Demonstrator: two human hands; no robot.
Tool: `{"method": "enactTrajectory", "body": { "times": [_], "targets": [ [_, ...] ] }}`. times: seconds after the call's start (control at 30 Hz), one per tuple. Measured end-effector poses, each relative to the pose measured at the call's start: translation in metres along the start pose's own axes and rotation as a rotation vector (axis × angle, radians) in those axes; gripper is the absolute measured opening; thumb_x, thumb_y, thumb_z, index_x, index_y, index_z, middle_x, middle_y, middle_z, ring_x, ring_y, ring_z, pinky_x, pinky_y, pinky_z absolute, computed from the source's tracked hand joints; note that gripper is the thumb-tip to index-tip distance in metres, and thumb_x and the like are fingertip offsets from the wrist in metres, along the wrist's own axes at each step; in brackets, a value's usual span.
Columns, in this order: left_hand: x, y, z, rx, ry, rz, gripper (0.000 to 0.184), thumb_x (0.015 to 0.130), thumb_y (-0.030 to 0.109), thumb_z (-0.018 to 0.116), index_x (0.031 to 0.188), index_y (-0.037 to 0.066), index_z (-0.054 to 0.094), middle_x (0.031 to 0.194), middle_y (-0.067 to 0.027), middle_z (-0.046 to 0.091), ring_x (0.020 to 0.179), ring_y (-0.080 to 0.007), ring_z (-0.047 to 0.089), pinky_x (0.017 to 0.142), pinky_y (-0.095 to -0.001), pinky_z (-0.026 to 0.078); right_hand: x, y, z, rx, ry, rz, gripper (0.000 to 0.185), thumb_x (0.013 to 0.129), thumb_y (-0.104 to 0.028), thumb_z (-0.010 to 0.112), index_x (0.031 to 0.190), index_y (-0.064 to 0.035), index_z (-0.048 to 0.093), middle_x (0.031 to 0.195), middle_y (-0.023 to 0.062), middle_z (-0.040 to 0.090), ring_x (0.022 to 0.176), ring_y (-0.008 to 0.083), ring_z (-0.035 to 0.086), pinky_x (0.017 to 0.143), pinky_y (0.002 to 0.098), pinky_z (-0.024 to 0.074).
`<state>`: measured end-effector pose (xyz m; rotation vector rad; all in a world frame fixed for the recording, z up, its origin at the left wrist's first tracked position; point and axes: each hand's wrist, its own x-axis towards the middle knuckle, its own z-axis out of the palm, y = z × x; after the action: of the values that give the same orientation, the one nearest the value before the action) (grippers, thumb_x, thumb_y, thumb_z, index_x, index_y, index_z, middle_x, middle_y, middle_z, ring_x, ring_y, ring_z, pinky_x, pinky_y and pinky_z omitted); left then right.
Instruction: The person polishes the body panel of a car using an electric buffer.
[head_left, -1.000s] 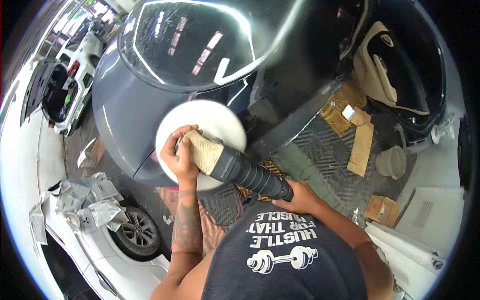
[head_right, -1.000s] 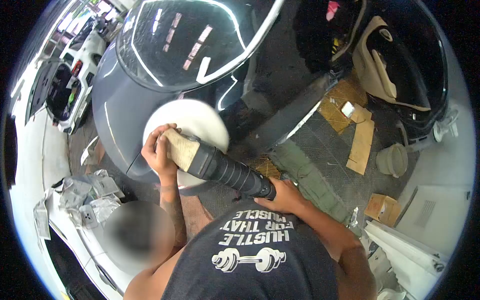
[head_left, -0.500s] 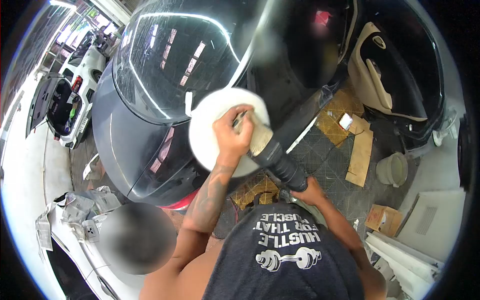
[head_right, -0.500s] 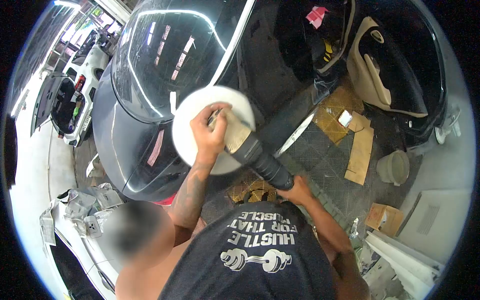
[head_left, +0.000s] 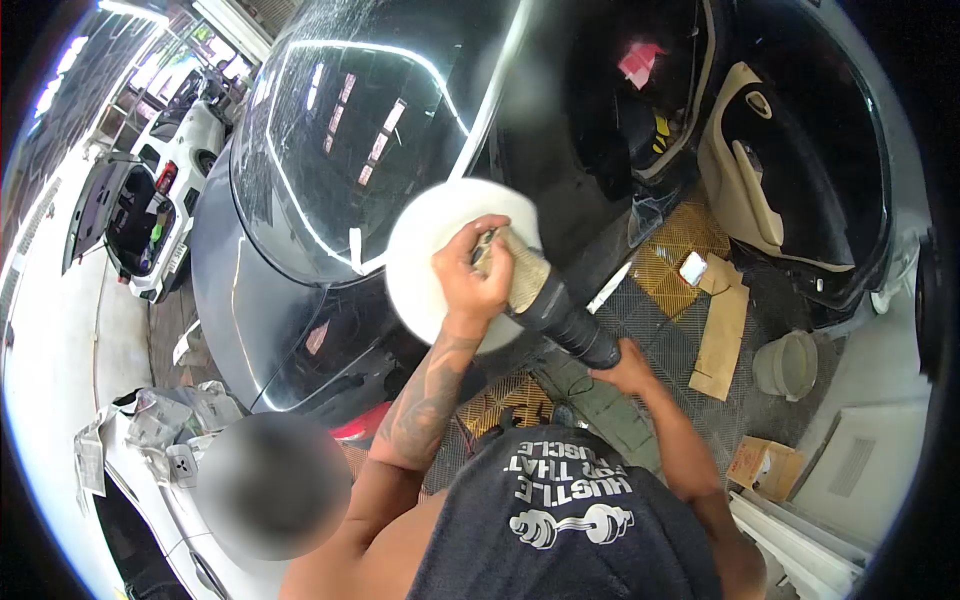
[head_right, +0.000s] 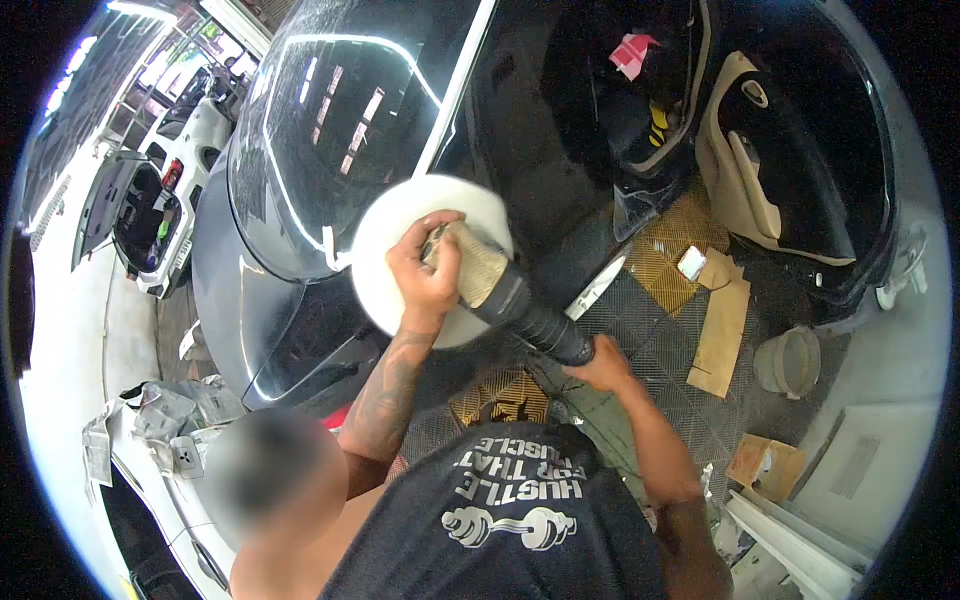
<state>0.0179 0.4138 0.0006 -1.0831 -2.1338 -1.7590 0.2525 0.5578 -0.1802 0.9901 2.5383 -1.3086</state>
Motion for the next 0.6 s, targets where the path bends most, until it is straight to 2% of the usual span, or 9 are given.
{"method": "enactTrajectory", "body": {
  "times": [0.1,0.13,0.27,0.33,0.47,0.6],
  "targets": [
    [0.014,0.002,0.023,0.0,-0.051,0.015,0.022,0.085,0.007,0.059,0.099,0.0,0.073,0.089,-0.0129,0.074,0.084,-0.0186,0.07,0.081,-0.0305,0.053,0.015,0.023,-0.003,0.02,0.029,0.054,0.082,0.061,-0.044,0.089,0.117,0.0076,0.058,0.119,0.0278,0.06,0.11,0.039,0.061,0.096,0.0449,0.0486],
    [0.014,0.001,0.026,0.013,-0.048,0.066,0.021,0.08,0.007,0.062,0.098,0.002,0.072,0.086,-0.0168,0.073,0.078,-0.0294,0.073,0.074,-0.0343,0.056,0.018,0.029,-0.002,0.023,0.032,0.055,0.082,0.061,-0.044,0.089,0.117,0.0076,0.058,0.119,0.0278,0.06,0.11,0.039,0.061,0.096,0.0449,0.0486],
    [-0.022,-0.008,0.006,0.116,-0.006,0.113,0.026,0.079,0.005,0.062,0.103,0.0,0.071,0.095,-0.0181,0.074,0.089,-0.0303,0.073,0.083,-0.0345,0.056,0.014,0.049,0.024,-0.03,-0.097,0.067,0.09,0.06,-0.048,0.09,0.121,0.008,0.056,0.123,0.027,0.058,0.114,0.0409,0.059,0.1,0.0444,0.0467],
    [-0.04,-0.013,-0.011,0.091,0.028,0.142,0.027,0.078,0.003,0.06,0.103,-0.001,0.071,0.096,-0.0181,0.074,0.089,-0.03,0.074,0.083,-0.0347,0.056,0.009,0.024,0.017,0.039,-0.313,0.013,0.087,0.057,-0.045,0.091,0.121,0.0041,0.06,0.12,0.0252,0.064,0.113,0.0376,0.063,0.098,0.0452,0.049],
    [-0.046,-0.025,-0.023,-0.031,0.026,0.112,0.029,0.077,0.001,0.058,0.102,-0.003,0.071,0.097,-0.0187,0.074,0.09,-0.0296,0.073,0.084,-0.0344,0.056,-0.001,0.027,0.045,-0.042,-0.105,-0.048,0.087,0.058,-0.047,0.09,0.121,0.0046,0.061,0.122,0.0267,0.063,0.115,0.039,0.062,0.097,0.0461,0.0495],
    [-0.015,-0.006,-0.011,0.019,0.018,0.099,0.029,0.076,0.0,0.057,0.101,-0.005,0.071,0.097,-0.0196,0.073,0.091,-0.0288,0.073,0.083,-0.0333,0.055,0.016,0.019,0.024,-0.027,-0.102,0.047,0.084,0.058,-0.043,0.091,0.119,0.0057,0.06,0.122,0.0271,0.059,0.119,0.0407,0.056,0.102,0.0439,0.0458]
  ]
}}
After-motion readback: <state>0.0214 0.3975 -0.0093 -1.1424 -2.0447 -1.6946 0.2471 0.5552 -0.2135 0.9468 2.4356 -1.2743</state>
